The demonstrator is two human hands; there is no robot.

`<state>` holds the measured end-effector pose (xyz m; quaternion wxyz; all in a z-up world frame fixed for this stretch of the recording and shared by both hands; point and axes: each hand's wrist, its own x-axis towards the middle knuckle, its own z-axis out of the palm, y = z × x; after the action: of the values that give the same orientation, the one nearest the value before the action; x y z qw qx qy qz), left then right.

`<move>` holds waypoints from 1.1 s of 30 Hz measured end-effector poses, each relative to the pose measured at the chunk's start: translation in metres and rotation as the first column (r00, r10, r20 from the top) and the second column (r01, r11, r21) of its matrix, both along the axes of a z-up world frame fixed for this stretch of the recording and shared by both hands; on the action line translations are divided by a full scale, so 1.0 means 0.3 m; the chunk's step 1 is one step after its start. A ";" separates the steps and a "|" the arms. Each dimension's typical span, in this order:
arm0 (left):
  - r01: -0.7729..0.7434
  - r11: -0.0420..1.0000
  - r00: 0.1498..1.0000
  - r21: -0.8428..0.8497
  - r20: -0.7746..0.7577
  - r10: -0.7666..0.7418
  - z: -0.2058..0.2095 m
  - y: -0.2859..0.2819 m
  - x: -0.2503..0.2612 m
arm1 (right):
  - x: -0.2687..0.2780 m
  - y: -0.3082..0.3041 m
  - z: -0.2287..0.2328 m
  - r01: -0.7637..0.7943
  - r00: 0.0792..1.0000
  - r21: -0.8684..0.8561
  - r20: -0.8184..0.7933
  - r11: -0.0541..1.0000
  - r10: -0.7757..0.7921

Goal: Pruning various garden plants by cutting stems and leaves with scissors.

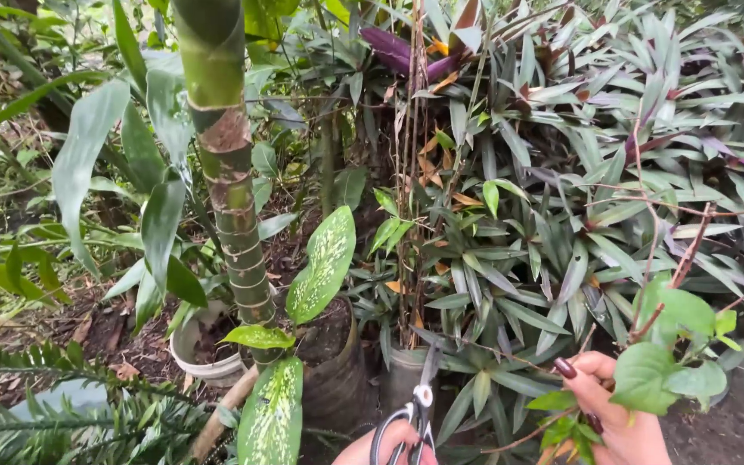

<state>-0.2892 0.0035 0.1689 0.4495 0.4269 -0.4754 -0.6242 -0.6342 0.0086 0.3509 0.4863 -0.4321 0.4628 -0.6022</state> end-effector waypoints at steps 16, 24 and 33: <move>0.141 0.771 0.809 0.621 -0.521 0.272 0.336 0.002 -0.322 | -0.109 -0.166 -0.228 -0.226 0.960 -0.304 -0.232 0.926 0.158; -0.035 0.767 0.745 0.641 -0.495 0.448 0.361 0.027 -0.368 | -0.038 -0.128 -0.027 -0.162 0.973 -0.153 0.138 0.975 0.183; 0.417 0.705 0.735 0.574 -0.669 0.111 0.419 0.126 -0.351 | -0.106 -0.113 0.225 0.233 0.966 -0.471 0.015 0.851 -0.257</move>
<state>-0.3947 0.0413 0.2947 0.3358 0.2693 -0.0521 -0.9011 -0.6659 -0.0254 0.4182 0.2751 -0.4887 0.3664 -0.7425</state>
